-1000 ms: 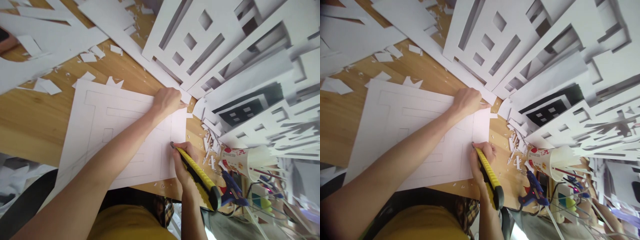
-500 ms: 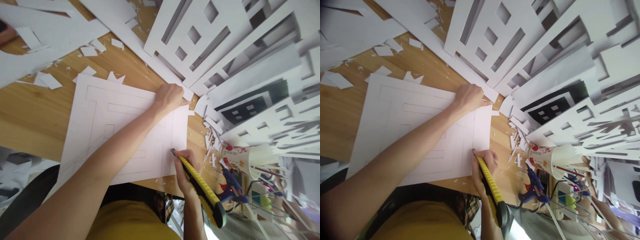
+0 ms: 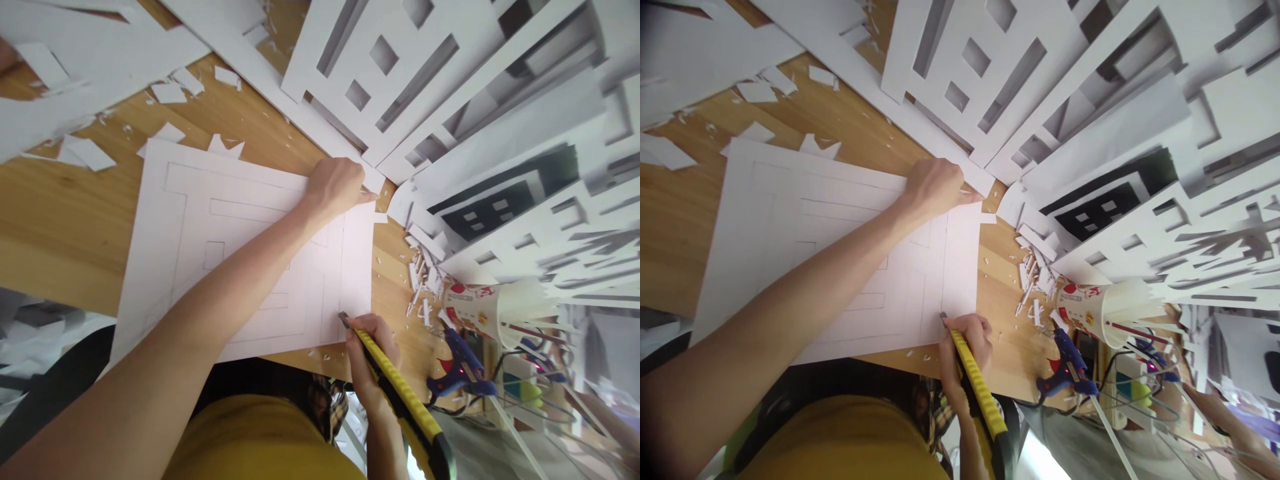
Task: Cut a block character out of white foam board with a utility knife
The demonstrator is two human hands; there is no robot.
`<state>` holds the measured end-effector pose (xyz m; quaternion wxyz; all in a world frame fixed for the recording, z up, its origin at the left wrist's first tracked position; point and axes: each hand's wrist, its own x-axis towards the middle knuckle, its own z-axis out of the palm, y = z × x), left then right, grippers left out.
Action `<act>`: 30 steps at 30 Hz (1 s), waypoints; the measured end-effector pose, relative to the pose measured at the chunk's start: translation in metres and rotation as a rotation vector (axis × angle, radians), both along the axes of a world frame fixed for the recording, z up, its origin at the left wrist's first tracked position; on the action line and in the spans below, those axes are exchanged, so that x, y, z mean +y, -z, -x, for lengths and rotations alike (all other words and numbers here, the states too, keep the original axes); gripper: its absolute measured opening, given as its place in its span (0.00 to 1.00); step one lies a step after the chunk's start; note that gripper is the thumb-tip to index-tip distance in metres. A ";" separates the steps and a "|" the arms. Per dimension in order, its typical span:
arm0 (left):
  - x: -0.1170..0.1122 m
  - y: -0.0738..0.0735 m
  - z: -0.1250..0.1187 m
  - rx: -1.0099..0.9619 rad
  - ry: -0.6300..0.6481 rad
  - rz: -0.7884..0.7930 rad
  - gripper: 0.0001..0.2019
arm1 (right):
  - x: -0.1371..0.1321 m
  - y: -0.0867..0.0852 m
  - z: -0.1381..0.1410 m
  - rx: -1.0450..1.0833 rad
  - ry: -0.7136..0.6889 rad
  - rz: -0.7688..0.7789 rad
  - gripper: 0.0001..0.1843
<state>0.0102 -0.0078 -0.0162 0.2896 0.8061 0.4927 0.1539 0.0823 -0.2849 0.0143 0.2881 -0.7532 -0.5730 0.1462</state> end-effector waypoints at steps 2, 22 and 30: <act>0.000 0.000 0.000 -0.009 -0.004 0.006 0.25 | -0.005 0.000 0.001 -0.019 -0.002 -0.009 0.03; -0.002 -0.003 0.000 0.027 -0.007 0.009 0.28 | -0.035 0.012 0.005 -0.052 0.027 -0.033 0.14; -0.001 -0.004 -0.001 0.031 -0.018 0.033 0.25 | -0.038 0.008 0.005 -0.062 0.006 0.045 0.09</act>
